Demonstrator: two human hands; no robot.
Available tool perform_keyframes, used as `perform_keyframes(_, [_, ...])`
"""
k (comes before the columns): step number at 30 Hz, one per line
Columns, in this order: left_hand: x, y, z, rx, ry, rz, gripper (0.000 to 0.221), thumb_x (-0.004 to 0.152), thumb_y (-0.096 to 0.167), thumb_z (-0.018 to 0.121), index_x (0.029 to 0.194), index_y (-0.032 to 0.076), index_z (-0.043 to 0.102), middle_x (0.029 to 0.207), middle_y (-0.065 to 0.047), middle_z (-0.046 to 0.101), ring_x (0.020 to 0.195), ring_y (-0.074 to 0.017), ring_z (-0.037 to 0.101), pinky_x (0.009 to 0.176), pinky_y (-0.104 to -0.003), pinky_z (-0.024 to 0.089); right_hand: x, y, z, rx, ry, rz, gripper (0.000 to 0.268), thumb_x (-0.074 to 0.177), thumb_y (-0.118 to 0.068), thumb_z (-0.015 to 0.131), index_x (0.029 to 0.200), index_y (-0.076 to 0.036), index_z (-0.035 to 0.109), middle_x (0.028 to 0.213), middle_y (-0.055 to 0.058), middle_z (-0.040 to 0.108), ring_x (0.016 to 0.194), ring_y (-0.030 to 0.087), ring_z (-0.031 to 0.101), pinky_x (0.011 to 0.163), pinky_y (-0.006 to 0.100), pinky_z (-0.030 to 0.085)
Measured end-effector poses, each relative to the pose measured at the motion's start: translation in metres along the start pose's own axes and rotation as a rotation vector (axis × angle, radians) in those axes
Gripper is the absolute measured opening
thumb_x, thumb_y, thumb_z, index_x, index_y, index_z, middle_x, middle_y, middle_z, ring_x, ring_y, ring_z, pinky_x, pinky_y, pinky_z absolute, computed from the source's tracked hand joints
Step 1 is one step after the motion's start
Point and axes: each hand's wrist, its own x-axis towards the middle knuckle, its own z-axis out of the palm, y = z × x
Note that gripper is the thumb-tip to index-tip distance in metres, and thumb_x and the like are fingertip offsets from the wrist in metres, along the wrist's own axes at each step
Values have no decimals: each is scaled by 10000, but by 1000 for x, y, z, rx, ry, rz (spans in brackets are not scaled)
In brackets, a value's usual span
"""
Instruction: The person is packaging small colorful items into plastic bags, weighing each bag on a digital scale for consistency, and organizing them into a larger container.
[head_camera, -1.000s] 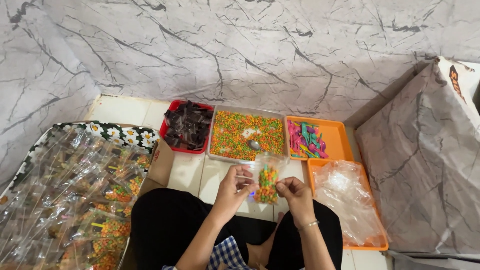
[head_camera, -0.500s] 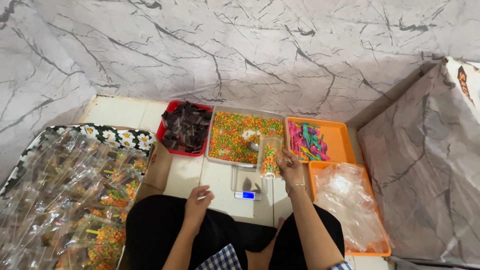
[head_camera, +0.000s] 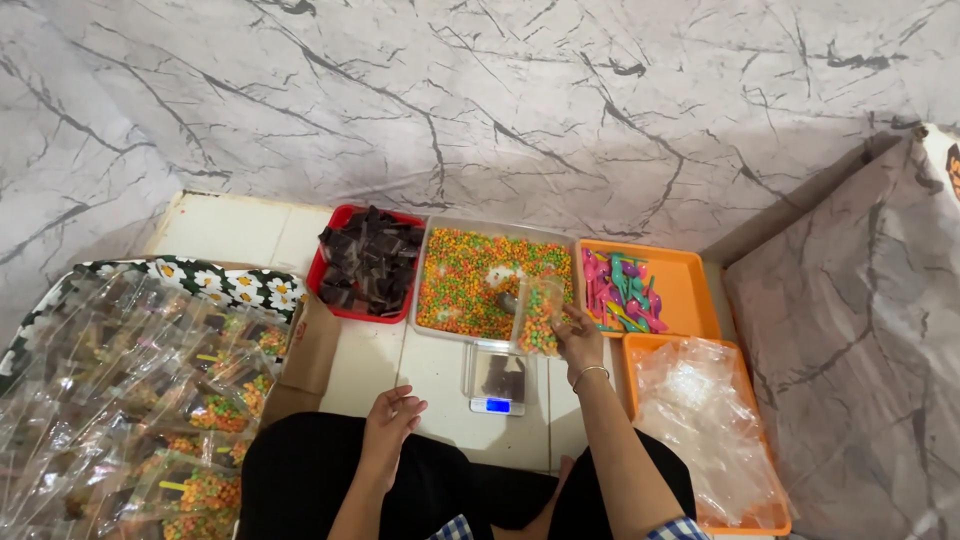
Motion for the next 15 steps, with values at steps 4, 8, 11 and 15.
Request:
perform_keyframes(4, [0,3,4,18,0,-15,429,934,94,641,1338,-28,567,1157,-163,622,1096,-236,636,961,-335,455,-4,-3,5,20,-6,20,475,917,-26,702,1381,-66,611,858,101,647,619,117,488,534,239,394])
perform_keyframes(8, [8,-9,1,62,2,53,394,929,97,653,1308,-2,603,1143,-136,646,1064,-215,646,920,-321,465,-8,-2,5,-15,-16,-44,374,932,-23,702,1305,-27,672,785,41,613,675,120,553,640,245,484])
perform_keyframes(11, [15,-22,3,157,-33,198,333,918,56,657,1248,18,647,1092,-110,683,992,-186,656,898,-297,489,-25,-10,5,-8,-40,-134,313,937,-22,699,1248,-9,662,827,36,629,726,125,589,696,253,520])
perform_keyframes(15, [11,-20,27,419,-89,532,195,866,78,718,1057,38,719,1013,-52,781,895,-152,729,874,-278,575,-49,-17,-3,70,-156,-285,218,933,3,688,1150,-7,673,955,80,707,853,155,645,819,295,544])
